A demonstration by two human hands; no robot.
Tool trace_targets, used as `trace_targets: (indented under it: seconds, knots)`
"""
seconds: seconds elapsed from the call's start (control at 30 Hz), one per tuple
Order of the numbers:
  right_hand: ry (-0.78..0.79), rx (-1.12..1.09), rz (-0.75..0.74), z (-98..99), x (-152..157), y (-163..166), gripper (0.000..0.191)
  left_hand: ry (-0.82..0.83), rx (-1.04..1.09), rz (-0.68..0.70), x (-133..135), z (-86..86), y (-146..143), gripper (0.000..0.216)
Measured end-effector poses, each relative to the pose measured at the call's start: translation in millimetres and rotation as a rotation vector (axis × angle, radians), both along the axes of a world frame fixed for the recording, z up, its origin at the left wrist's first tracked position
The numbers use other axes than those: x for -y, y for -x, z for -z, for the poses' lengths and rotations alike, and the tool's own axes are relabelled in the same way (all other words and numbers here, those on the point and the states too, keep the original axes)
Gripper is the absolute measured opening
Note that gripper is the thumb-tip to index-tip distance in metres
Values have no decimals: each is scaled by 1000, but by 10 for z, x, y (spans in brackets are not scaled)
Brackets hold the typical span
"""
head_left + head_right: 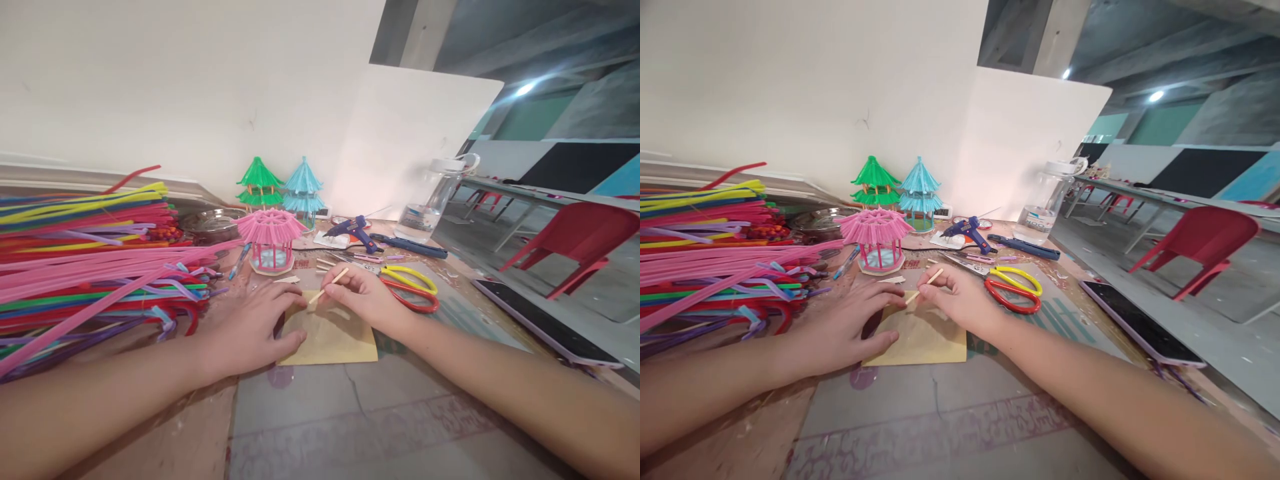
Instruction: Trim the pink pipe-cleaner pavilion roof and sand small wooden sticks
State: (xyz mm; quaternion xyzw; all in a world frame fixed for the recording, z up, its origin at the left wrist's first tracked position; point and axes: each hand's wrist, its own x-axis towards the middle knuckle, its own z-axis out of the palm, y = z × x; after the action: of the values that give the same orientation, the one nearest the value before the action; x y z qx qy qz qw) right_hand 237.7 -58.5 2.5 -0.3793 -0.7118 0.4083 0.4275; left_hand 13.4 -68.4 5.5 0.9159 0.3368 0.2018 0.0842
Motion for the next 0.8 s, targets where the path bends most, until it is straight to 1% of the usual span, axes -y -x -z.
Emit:
trace_targets:
  seconds: [0.07,0.13,0.23,0.33,0.43,0.6,0.8]
  knots:
    - [89,-69,-61,-19,27,2,31,-14,48,9,1,1,2,25]
    - [155,-79,-82,-34,45,2,35,-35,82,26,2,-10,6,20]
    - [203,-52,-62,-45,53,12,36,-64,119,59,5,-39,12,18]
    - [204,-36,-25,-44,45,28,33,-82,171,80,17,-63,19,20]
    - [129,-3,-6,-39,29,31,26,-97,215,92,36,-76,24,20]
    - [-61,115,-63,-19,25,10,16,-99,222,105,51,-74,30,19]
    - [-163,204,-106,-2,42,1,16,-97,226,122,36,-60,28,18]
